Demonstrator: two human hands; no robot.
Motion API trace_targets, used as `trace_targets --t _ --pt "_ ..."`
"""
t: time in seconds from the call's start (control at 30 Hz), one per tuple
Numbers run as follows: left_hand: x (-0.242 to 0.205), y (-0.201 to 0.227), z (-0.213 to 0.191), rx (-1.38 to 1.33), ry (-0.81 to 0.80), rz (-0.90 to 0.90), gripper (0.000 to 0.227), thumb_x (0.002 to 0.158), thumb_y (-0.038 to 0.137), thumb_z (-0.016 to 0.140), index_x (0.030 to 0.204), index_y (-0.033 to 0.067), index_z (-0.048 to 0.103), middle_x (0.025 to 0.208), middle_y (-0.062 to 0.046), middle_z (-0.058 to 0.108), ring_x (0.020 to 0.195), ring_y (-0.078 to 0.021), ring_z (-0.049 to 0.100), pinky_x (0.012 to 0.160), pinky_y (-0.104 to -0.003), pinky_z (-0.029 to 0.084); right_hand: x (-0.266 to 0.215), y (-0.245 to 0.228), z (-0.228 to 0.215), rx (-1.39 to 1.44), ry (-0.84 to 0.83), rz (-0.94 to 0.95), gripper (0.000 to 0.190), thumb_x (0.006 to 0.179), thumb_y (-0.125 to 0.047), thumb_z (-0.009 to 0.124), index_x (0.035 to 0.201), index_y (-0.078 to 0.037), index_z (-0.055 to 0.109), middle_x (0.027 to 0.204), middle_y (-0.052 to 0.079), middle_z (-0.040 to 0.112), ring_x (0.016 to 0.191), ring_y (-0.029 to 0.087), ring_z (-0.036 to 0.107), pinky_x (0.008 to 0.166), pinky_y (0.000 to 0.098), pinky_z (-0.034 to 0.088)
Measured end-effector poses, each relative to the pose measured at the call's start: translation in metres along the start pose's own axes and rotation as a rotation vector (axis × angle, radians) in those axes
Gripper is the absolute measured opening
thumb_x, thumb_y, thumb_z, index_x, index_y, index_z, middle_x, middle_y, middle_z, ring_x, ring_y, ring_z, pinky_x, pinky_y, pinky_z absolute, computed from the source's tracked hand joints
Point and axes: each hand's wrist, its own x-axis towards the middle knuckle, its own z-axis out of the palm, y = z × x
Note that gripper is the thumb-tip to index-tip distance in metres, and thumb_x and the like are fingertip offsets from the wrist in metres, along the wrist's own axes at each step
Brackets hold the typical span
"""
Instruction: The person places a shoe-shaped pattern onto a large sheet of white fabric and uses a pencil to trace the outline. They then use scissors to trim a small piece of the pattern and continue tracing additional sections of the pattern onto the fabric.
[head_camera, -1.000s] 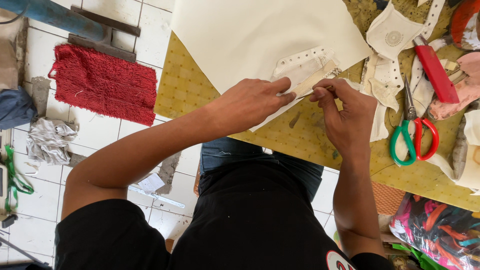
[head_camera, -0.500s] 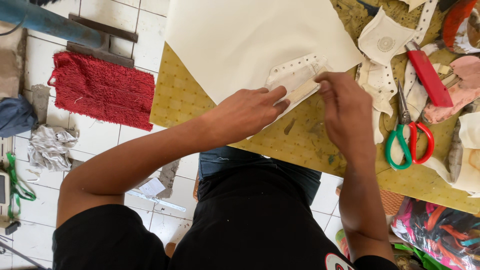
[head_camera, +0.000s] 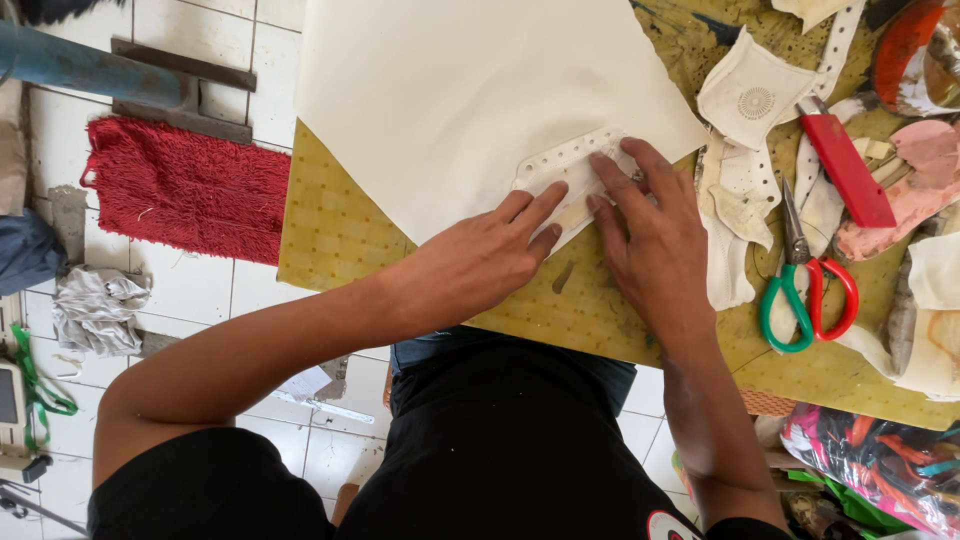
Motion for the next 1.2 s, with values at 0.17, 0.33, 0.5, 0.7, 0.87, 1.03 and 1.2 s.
trace_targets --t 0.17,0.33,0.5,0.7,0.87,1.03,1.2 --pt "0.000 -0.003 -0.007 -0.059 -0.052 0.007 0.040 0.086 -0.002 0.060 0.126 -0.0058 0.059 0.133 -0.029 0.049 0.115 -0.0356 0.056 0.085 -0.032 0.053 0.002 0.002 0.002 0.008 -0.004 -0.008 0.029 0.102 -0.017 0.059 0.130 -0.009 0.065 0.133 0.015 0.055 0.094 0.032 0.058 0.076 0.0450 0.056" --pt "0.001 -0.005 -0.008 -0.053 -0.075 0.020 0.041 0.086 -0.001 0.060 0.127 -0.0066 0.058 0.135 -0.031 0.049 0.115 -0.0362 0.056 0.085 -0.033 0.053 0.003 0.006 0.005 -0.010 0.006 -0.005 0.030 0.102 -0.020 0.060 0.131 -0.013 0.066 0.134 0.011 0.056 0.093 0.028 0.058 0.076 0.0418 0.057" --pt "0.005 -0.007 -0.013 -0.093 -0.080 0.005 0.039 0.085 -0.002 0.058 0.124 -0.0090 0.058 0.131 -0.033 0.050 0.108 -0.0336 0.058 0.078 -0.030 0.055 0.004 0.006 0.003 -0.030 -0.015 0.029 0.031 0.101 -0.022 0.060 0.131 -0.017 0.064 0.136 0.007 0.056 0.095 0.027 0.059 0.075 0.0416 0.059" --pt "0.009 -0.006 -0.014 -0.051 -0.113 0.029 0.037 0.084 -0.001 0.059 0.120 -0.0082 0.059 0.131 -0.032 0.049 0.106 -0.0317 0.058 0.073 -0.029 0.057 0.003 0.002 0.003 -0.059 -0.017 0.063 0.031 0.101 -0.023 0.059 0.131 -0.018 0.065 0.137 0.006 0.057 0.094 0.026 0.058 0.073 0.0405 0.059" --pt "0.015 -0.005 -0.005 -0.067 -0.115 0.034 0.031 0.086 0.001 0.059 0.116 -0.0086 0.063 0.125 -0.033 0.055 0.106 -0.0340 0.061 0.076 -0.031 0.057 0.004 -0.002 0.001 -0.119 -0.044 0.086 0.032 0.101 -0.023 0.058 0.132 -0.022 0.064 0.137 0.003 0.058 0.095 0.026 0.058 0.068 0.0424 0.061" --pt "0.029 -0.002 0.007 -0.093 -0.081 0.022 0.026 0.087 0.000 0.060 0.111 -0.0097 0.065 0.116 -0.034 0.059 0.102 -0.0384 0.064 0.074 -0.033 0.057 0.007 -0.001 -0.004 -0.122 -0.058 0.087 0.033 0.099 -0.024 0.059 0.132 -0.023 0.064 0.137 0.002 0.059 0.096 0.026 0.059 0.066 0.0441 0.061" --pt "0.041 0.001 0.046 0.046 0.126 -0.041 0.020 0.092 0.005 0.059 0.107 -0.0056 0.066 0.099 -0.023 0.062 0.088 -0.0304 0.068 0.069 -0.031 0.059 0.010 0.000 -0.008 -0.102 -0.066 0.074 0.033 0.096 -0.015 0.061 0.128 -0.020 0.065 0.136 0.000 0.059 0.092 0.025 0.058 0.063 0.0438 0.061"
